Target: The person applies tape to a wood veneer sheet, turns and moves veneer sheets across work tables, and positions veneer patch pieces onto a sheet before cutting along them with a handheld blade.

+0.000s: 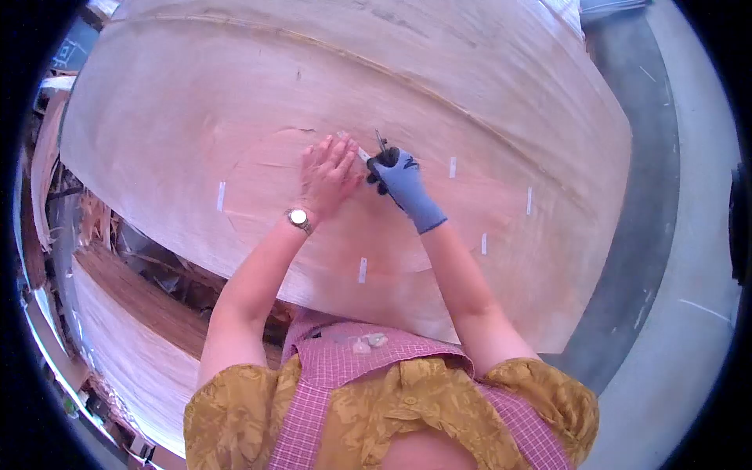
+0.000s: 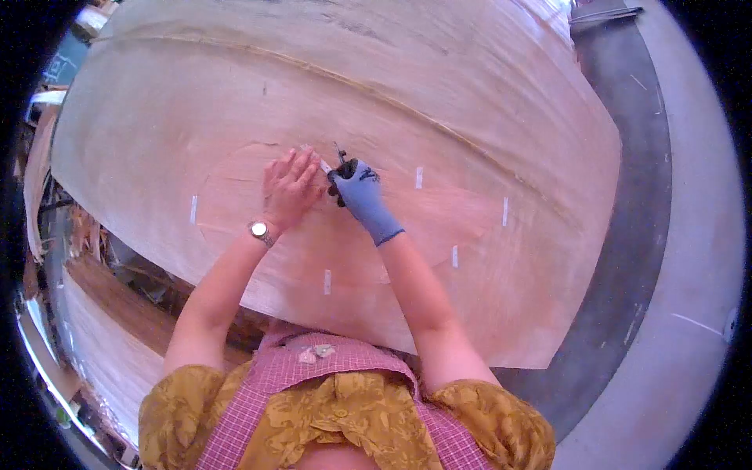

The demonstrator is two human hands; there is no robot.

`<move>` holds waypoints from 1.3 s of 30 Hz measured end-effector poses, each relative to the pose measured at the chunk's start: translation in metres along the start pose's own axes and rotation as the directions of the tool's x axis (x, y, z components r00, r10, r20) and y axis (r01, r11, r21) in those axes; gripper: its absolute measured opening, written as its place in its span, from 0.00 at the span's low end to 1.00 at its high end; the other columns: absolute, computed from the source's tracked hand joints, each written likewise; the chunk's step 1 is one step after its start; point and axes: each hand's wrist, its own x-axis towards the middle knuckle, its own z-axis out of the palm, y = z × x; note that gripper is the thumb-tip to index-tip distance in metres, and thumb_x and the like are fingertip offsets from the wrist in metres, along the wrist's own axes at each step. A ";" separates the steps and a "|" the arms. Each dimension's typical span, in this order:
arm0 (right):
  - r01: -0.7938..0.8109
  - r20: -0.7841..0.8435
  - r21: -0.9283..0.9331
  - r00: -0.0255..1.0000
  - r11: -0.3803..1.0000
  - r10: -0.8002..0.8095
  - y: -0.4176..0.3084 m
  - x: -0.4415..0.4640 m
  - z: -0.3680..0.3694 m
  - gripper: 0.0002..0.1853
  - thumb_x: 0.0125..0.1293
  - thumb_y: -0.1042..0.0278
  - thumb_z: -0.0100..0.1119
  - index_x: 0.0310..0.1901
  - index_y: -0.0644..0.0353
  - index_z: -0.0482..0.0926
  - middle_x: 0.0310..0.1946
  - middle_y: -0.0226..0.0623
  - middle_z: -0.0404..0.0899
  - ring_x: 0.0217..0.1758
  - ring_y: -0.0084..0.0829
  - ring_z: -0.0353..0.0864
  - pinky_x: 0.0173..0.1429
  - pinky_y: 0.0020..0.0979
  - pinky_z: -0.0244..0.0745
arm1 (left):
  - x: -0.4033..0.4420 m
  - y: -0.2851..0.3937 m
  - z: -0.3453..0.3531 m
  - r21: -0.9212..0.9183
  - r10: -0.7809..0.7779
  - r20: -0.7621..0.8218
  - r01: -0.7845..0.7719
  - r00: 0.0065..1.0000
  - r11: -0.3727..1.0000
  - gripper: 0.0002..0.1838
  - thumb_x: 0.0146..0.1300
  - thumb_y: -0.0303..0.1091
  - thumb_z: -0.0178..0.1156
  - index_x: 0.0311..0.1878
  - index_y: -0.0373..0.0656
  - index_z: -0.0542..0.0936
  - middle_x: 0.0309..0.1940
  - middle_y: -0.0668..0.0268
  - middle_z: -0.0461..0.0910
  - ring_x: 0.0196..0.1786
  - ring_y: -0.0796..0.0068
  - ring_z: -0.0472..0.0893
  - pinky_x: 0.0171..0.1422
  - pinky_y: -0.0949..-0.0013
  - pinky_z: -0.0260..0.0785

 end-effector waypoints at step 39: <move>-0.160 -0.429 -0.789 0.834 0.593 -0.346 0.106 -0.180 -0.169 0.21 0.65 0.59 0.58 0.58 0.53 0.71 0.48 0.45 0.80 0.48 0.47 0.81 0.45 0.45 0.78 | 0.020 0.074 0.020 0.037 0.172 0.061 -0.174 0.983 0.984 0.28 0.64 0.42 0.56 0.68 0.56 0.68 0.64 0.68 0.72 0.67 0.62 0.67 0.68 0.52 0.55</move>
